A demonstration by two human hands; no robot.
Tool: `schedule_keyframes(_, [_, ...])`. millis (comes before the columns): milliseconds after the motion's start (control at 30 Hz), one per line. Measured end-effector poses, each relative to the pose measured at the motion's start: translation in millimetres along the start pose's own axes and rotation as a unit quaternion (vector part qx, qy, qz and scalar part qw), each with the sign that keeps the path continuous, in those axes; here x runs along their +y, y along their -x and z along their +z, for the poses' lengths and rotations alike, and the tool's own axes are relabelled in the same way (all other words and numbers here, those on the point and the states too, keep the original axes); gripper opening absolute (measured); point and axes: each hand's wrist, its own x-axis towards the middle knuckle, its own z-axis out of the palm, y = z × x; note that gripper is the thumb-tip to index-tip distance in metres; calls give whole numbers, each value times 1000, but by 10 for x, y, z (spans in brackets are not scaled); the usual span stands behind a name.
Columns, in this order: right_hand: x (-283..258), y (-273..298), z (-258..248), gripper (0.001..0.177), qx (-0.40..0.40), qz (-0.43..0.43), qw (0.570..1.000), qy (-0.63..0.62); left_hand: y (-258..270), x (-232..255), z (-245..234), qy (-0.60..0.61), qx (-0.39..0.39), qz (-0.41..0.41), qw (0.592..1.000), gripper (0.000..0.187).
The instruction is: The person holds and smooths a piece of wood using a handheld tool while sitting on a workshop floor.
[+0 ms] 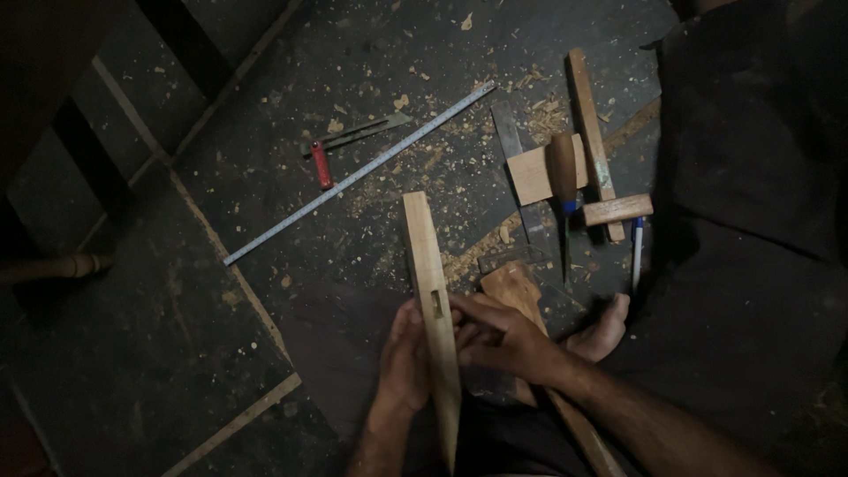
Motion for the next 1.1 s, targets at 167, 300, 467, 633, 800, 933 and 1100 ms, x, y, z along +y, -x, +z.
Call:
schedule_keyframes(167, [-7,13,18,87,-17,-10,1000,-16,-58,-19,-102,-26,-34,1,999,54])
schedule_keyframes(300, [-21,19,27,89,-6,-3,1000,8,-45,-13,-74,-47,-51,28,997,57])
schedule_keyframes(467, [-9,14,27,88,-5,-54,998,19,-47,11,-21,-20,-94,58,994,61])
schedule_keyframes(633, [-22,8,21,89,-2,-38,998,46,-102,-23,-101,-53,-90,70,992,67])
schedule_keyframes(800, [-88,0,-20,81,67,16,997,42,-121,-92,-195,-148,-5,170,974,77])
schedule_keyframes(933, [-21,-37,-73,73,74,17,994,-74,-43,-106,-158,-44,-144,302,941,85])
schedule_keyframes(1100, [190,-35,-170,68,75,65,990,-95,24,-101,-116,-51,-32,198,978,87])
